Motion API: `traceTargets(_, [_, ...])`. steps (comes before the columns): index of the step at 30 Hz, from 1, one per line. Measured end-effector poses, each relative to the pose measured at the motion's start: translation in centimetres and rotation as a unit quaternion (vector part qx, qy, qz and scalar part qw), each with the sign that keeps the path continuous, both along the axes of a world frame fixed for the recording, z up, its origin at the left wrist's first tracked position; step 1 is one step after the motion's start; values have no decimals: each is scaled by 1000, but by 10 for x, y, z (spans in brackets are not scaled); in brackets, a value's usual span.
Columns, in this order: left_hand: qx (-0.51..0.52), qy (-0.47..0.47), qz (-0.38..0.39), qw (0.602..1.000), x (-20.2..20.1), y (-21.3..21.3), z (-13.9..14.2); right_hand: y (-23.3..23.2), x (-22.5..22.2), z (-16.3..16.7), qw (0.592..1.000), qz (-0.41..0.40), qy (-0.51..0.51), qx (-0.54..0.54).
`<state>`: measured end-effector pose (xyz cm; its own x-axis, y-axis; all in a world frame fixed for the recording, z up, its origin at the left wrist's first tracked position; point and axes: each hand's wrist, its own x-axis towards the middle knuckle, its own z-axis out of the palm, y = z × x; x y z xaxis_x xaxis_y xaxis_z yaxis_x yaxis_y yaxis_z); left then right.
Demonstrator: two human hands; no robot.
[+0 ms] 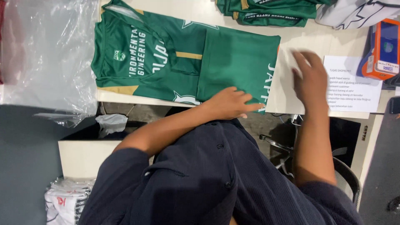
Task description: The person folds green jerseys on a white table, places each folded jersey into a clear plastic bag, and seals the bag. The person repeats this process for multiple jerseys, stacking the packaged items on the table.
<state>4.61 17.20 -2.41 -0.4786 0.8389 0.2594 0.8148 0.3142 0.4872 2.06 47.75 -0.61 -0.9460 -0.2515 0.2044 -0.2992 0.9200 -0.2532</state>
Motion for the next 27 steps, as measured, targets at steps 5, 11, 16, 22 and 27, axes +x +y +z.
traceTargets(5, [-63, 60, -23, 996, -6, 31, -23, -50, -58, 0, 991, 108, 42, 73])
traceTargets(11, [46, -22, 24, 998, -13, 12, -28, -20, -47, -27, 992, 113, 50, 0])
traceTargets(16, [131, 13, 364, 922, -79, -93, -25, -4, -30, -24, 994, 52, 85, -44])
traceTargets(22, [81, -133, 555, 817, -179, -252, -31, -103, -8, 4, 977, 126, 83, -148])
traceTargets(27, [25, -192, 564, 802, -203, -264, -32, -234, -20, -4, 973, 194, 99, -81])
